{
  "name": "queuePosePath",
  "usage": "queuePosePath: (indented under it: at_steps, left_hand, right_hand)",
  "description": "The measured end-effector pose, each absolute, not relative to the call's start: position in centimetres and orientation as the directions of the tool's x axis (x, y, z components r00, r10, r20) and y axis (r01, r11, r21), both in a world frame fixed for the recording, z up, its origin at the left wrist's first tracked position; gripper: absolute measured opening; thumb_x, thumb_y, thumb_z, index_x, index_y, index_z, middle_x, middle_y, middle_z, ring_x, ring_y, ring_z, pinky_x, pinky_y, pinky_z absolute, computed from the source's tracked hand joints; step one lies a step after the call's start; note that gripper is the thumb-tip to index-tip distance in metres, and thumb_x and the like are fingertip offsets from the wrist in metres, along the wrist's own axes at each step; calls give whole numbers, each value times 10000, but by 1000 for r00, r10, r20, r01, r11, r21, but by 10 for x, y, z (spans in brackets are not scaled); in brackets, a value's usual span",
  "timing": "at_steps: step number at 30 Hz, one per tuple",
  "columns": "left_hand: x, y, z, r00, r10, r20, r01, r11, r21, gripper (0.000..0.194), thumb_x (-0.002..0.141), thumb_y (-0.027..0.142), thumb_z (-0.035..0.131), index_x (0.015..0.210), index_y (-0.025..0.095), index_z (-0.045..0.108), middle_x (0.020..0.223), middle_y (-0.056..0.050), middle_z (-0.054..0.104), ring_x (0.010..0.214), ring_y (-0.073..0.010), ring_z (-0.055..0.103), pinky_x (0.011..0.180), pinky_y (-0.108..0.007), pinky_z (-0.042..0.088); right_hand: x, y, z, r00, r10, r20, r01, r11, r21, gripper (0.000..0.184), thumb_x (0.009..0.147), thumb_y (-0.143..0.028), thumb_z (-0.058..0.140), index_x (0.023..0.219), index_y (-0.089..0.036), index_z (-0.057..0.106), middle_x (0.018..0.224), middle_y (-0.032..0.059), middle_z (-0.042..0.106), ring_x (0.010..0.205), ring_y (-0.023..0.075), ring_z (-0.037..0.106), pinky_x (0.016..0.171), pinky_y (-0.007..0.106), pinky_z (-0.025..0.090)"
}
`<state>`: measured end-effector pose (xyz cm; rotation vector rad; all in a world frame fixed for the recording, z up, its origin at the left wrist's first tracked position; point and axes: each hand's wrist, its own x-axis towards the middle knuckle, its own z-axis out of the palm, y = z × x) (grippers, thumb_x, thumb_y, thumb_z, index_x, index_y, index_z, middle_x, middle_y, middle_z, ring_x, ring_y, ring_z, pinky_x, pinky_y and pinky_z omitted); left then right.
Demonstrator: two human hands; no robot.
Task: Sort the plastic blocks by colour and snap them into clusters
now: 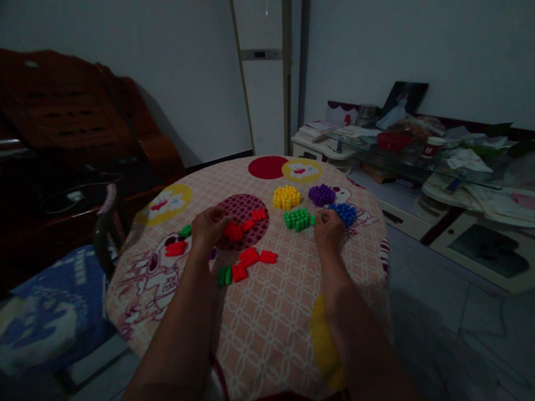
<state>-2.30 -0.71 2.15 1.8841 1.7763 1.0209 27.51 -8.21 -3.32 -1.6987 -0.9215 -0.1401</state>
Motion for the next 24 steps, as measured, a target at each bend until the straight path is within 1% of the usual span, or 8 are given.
queuePosePath:
  at_steps: [3, 6, 8, 11, 13, 15, 19, 24]
  left_hand:
    - [-22, -10, 27, -17, 962, 271, 699, -183, 691, 304, 777, 295, 662, 1026, 149, 755, 990, -87, 775, 901, -220, 703, 823, -296, 511]
    - [-18, -12, 30, 37, 965, 260, 669, -218, 711, 269, 793, 308, 650, 983, 158, 768, 949, -76, 780, 874, -216, 705, 807, -296, 515]
    - [-16, -13, 30, 59, 964, 258, 654, -232, 720, 262, 795, 306, 645, 975, 162, 771, 948, -75, 783, 861, -216, 704, 793, -299, 518]
    - [-16, -13, 30, 76, 963, 259, 645, -245, 723, 249, 782, 298, 652, 956, 171, 777, 931, -69, 785, 849, -221, 702, 780, -302, 520]
    - [-17, -12, 30, 79, 962, 262, 636, -251, 730, 250, 779, 308, 656, 944, 167, 780, 906, -70, 783, 825, -219, 701, 769, -300, 520]
    - [-19, -12, 30, 75, 963, 257, 625, -247, 741, 261, 781, 316, 653, 942, 155, 781, 878, -75, 779, 791, -214, 698, 743, -294, 518]
    - [-24, -11, 29, 61, 968, 245, 605, -231, 762, 258, 779, 319, 646, 932, 161, 781, 805, -62, 766, 739, -207, 691, 692, -282, 515]
    - [-25, -12, 31, 50, 972, 231, 601, -214, 770, 235, 778, 315, 644, 918, 178, 775, 764, -43, 757, 735, -206, 690, 688, -279, 521]
  right_hand:
    - [273, -84, -31, 674, 515, 530, 672, -130, -729, 161, 759, -278, 563, 787, -176, 684, 757, 87, 716, 705, 220, 629, 696, 312, 451]
    - [270, -83, -28, 654, 552, 517, 704, -194, -683, 157, 773, -264, 550, 774, -180, 682, 745, 82, 705, 686, 208, 596, 683, 301, 412]
    - [269, -82, -28, 625, 594, 507, 720, -189, -667, 159, 787, -267, 536, 724, -187, 658, 706, 67, 678, 660, 193, 562, 663, 292, 382]
    - [269, -81, -27, 586, 642, 495, 727, -145, -672, 258, 830, -282, 480, 600, -203, 568, 606, 36, 598, 605, 171, 487, 623, 289, 328]
    - [271, -81, -26, 593, 638, 490, 717, -144, -682, 301, 844, -283, 450, 557, -214, 515, 556, 18, 540, 582, 163, 439, 602, 294, 293]
    - [273, -81, -26, 610, 622, 491, 710, -154, -687, 296, 835, -280, 450, 549, -219, 491, 537, 7, 507, 578, 160, 410, 593, 298, 269]
    - [276, -80, -28, 606, 642, 471, 696, -141, -704, 289, 816, -266, 452, 530, -223, 461, 527, -4, 493, 572, 153, 405, 584, 290, 273]
    - [278, -76, -34, 570, 696, 437, 664, -76, -744, 280, 812, -276, 457, 544, -219, 516, 499, -10, 510, 584, 163, 463, 563, 261, 327]
